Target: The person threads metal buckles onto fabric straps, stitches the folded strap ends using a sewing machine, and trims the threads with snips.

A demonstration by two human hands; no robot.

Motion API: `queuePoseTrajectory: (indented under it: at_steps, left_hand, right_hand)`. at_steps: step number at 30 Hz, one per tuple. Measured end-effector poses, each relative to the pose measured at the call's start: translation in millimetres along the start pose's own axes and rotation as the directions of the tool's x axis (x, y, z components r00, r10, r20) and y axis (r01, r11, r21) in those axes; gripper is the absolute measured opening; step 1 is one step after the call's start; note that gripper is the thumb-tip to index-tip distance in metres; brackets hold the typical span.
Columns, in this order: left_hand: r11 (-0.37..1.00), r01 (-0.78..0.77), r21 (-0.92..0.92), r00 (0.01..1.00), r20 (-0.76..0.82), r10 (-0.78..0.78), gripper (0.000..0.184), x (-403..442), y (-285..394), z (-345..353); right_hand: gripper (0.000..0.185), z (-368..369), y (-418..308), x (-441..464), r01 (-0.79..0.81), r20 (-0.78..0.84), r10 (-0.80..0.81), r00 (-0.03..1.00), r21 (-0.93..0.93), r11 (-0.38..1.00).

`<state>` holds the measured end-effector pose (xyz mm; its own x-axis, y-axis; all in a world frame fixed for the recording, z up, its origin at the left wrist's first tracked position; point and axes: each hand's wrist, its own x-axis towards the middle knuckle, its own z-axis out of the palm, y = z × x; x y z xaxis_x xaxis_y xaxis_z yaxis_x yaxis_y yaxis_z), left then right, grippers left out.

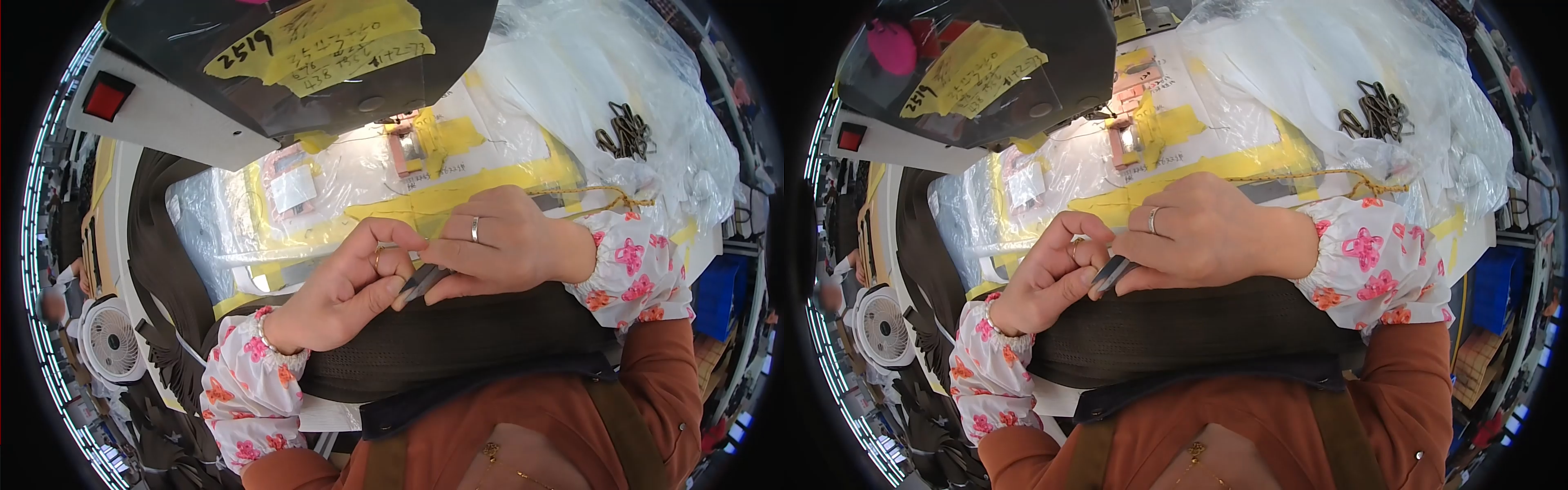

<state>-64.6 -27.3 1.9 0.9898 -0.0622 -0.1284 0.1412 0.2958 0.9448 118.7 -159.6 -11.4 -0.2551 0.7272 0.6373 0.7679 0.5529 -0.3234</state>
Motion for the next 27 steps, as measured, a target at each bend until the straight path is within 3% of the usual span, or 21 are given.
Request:
queuePoseTrajectory:
  at_steps: [16,27]
  left_hand:
    - [0.994,0.047,0.098,0.998,-0.052,-0.042,0.034,2.3,1.1,2.8]
    - [0.997,0.044,0.067,0.998,-0.052,-0.040,0.035,1.3,0.0,3.5]
  right_hand:
    - [0.028,-6.7,-1.7,3.6,-0.012,0.124,0.014,0.992,-0.016,1.000]
    - [0.027,-2.8,0.3,2.2,0.008,0.103,-0.008,0.995,0.002,1.000]
